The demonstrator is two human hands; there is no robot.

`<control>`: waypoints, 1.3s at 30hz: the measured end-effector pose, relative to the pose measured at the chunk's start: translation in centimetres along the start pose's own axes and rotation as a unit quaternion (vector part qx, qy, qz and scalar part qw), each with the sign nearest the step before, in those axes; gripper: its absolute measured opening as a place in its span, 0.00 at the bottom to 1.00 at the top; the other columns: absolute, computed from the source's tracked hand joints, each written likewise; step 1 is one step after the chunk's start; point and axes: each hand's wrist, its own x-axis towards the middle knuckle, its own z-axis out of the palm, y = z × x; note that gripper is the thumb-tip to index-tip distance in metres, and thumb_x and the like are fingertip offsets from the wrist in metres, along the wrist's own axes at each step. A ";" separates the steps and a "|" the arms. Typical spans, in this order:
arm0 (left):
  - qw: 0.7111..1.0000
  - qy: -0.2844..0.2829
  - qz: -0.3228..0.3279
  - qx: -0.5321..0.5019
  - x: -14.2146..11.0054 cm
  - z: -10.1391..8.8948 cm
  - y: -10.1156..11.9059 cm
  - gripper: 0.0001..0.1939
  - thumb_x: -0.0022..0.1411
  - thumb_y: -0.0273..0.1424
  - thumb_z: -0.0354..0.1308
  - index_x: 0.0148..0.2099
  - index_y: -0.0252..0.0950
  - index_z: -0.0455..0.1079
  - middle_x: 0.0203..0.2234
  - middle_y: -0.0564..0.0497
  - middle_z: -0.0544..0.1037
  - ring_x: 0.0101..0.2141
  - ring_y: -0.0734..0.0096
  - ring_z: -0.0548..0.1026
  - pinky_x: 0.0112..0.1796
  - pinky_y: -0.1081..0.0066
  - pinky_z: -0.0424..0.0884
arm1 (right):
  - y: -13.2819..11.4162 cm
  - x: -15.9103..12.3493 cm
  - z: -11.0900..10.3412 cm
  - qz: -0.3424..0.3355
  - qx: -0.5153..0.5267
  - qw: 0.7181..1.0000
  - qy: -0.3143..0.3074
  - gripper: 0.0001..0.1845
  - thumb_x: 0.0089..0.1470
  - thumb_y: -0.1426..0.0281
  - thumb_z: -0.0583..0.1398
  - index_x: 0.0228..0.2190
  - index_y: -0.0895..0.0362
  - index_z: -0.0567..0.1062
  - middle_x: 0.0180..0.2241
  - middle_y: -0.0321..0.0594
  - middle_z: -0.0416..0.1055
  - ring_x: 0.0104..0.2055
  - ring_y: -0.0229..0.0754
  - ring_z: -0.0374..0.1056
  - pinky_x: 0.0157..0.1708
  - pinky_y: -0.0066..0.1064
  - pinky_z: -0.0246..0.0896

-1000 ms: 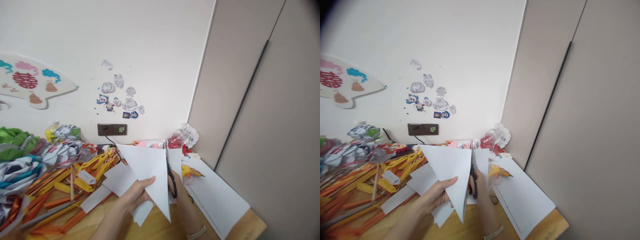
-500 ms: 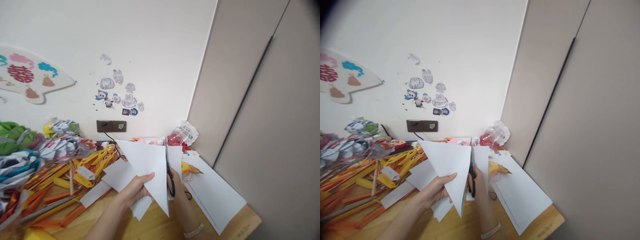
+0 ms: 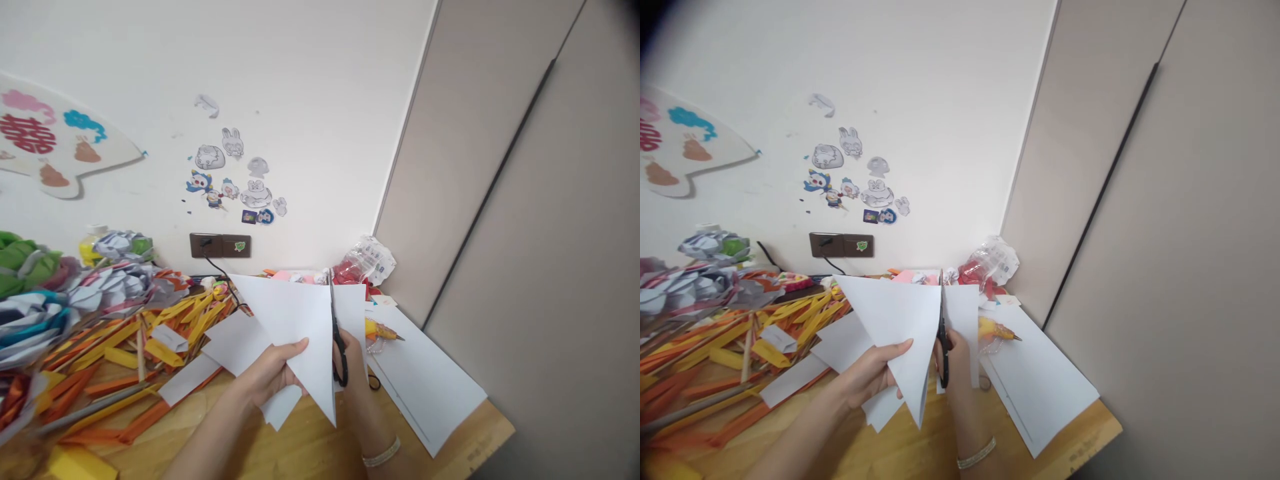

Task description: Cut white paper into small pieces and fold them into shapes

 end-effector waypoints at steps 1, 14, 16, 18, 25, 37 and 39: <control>1.000 -0.002 0.000 -0.001 0.0 0.0 0.0 0.16 0.54 0.34 0.58 0.37 0.23 0.72 0.20 0.45 0.75 0.17 0.69 0.71 0.18 0.70 0.69 | -0.1 -0.1 0.0 -0.005 -0.004 1.000 -0.001 0.13 0.44 0.64 0.58 0.16 0.56 0.61 0.14 0.29 0.57 0.17 0.34 0.50 0.17 0.26 0.47; 1.000 0.006 -0.003 -0.010 0.7 -0.4 -1.1 0.16 0.55 0.35 0.58 0.35 0.23 0.72 0.20 0.44 0.76 0.16 0.70 0.71 0.17 0.71 0.67 | 0.3 0.3 0.3 0.010 -0.042 0.998 0.052 0.08 0.44 0.69 0.54 0.17 0.57 0.63 0.16 0.32 0.62 0.20 0.36 0.55 0.19 0.26 0.49; 1.000 0.018 0.008 -0.009 0.8 -0.5 -1.0 0.15 0.55 0.34 0.58 0.35 0.23 0.72 0.19 0.44 0.76 0.16 0.70 0.71 0.17 0.71 0.68 | 0.4 0.6 0.0 0.008 -0.046 0.997 0.057 0.10 0.46 0.65 0.55 0.19 0.57 0.65 0.16 0.32 0.62 0.19 0.37 0.56 0.19 0.26 0.50; 0.999 0.028 0.025 0.000 0.7 -0.6 -0.7 0.15 0.55 0.34 0.58 0.36 0.23 0.72 0.20 0.44 0.76 0.17 0.70 0.71 0.18 0.71 0.69 | 0.7 0.9 -0.4 0.015 -0.062 0.996 0.056 0.12 0.47 0.61 0.55 0.22 0.57 0.68 0.15 0.33 0.64 0.19 0.38 0.58 0.19 0.27 0.51; 0.996 0.036 0.011 0.081 -1.3 -1.4 0.4 0.18 0.55 0.39 0.58 0.35 0.25 0.72 0.23 0.41 0.78 0.20 0.67 0.74 0.22 0.69 0.73 | 1.2 1.2 -0.7 0.011 -0.231 0.969 0.085 0.10 0.45 0.61 0.59 0.26 0.54 0.72 0.19 0.38 0.70 0.22 0.44 0.63 0.20 0.29 0.47; 0.990 0.031 0.047 0.126 -6.0 -4.6 -0.9 0.25 0.43 0.40 0.67 0.43 0.33 0.71 0.28 0.46 0.77 0.27 0.67 0.74 0.27 0.71 0.69 | 1.8 1.2 1.0 -0.060 -0.322 0.942 0.067 0.10 0.50 0.69 0.54 0.30 0.59 0.75 0.32 0.48 0.71 0.34 0.48 0.67 0.31 0.33 0.56; 0.989 0.019 0.064 0.134 -5.9 -4.5 -1.3 0.26 0.42 0.41 0.67 0.43 0.33 0.71 0.29 0.46 0.77 0.27 0.67 0.73 0.26 0.72 0.68 | 1.3 0.7 1.7 -0.106 -0.198 0.974 0.005 0.15 0.53 0.62 0.52 0.31 0.58 0.75 0.31 0.44 0.71 0.34 0.46 0.67 0.33 0.31 0.58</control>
